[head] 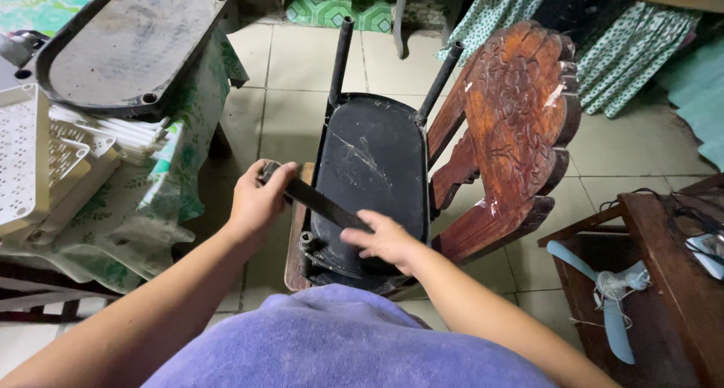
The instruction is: The person assembles a black plastic stool by inserting cylindrical legs into the seat base. They pick up each leg from a nearby tray and press it into the corresponding socket on the underside of the seat, repeating the process for all four legs.
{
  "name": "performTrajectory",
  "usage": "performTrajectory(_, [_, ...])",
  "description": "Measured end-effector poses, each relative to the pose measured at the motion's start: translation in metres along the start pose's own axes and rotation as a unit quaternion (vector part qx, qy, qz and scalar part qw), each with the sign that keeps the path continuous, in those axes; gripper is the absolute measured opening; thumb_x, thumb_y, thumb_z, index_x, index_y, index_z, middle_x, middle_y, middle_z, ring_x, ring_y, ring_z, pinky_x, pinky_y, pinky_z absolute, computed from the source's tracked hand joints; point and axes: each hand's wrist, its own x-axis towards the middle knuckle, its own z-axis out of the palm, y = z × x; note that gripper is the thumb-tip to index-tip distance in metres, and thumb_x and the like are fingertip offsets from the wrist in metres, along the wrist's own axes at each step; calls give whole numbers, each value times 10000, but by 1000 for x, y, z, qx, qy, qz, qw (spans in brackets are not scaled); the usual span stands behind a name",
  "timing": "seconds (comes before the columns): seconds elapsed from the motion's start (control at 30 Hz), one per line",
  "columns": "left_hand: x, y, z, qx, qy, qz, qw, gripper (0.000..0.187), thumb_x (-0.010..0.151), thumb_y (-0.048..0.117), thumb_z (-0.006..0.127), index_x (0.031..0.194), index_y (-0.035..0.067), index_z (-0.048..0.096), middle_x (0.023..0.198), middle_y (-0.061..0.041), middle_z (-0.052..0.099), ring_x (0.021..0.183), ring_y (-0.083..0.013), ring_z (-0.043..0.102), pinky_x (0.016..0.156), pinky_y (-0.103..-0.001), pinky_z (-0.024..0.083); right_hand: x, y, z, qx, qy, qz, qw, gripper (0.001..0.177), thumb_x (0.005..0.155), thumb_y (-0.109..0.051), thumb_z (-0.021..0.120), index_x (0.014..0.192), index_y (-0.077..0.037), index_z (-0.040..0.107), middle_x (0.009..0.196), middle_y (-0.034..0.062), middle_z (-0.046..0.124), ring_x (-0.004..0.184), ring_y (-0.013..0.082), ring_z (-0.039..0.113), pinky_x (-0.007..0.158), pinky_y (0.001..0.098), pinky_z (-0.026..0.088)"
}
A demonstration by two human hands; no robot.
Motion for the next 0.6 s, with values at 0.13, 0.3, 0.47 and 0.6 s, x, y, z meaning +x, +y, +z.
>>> performTrajectory(0.13, [30, -45, -21, 30, -21, -110, 993, 356, 936, 364, 683, 1112, 74, 578, 798, -60, 656, 601, -153, 570, 524, -304, 454, 1, -22, -19, 212, 92, -63, 971, 345, 947, -219, 731, 1223, -20, 676, 1027, 51, 683, 807, 125, 666, 646, 269, 528])
performTrajectory(0.3, [39, -115, -16, 97, -170, -173, 965, 454, 972, 299, 585, 1394, 134, 560, 1035, -55, 741, 818, -176, 696, 676, -322, 562, 0, -66, -39, 102, 186, -149, 966, 268, 886, -136, 779, 1133, -52, 718, 870, 32, 705, 718, 108, 661, 637, 250, 549])
performTrajectory(0.47, [36, -158, -17, 159, -230, -192, 941, 474, 941, 136, 587, 1414, 115, 600, 1193, -62, 769, 959, -182, 719, 742, -343, 540, -8, -88, -22, -89, 225, -224, 944, 281, 824, -177, 832, 1076, -81, 754, 879, 26, 721, 741, 132, 652, 687, 285, 544])
performTrajectory(0.6, [32, -168, -30, 303, -237, -85, 919, 459, 913, 83, 632, 1371, 106, 652, 1306, -76, 721, 1169, -187, 686, 1005, -314, 526, -16, -93, -3, -218, 210, -260, 917, 313, 797, -235, 847, 1072, -115, 759, 924, 63, 765, 858, 160, 717, 801, 321, 560])
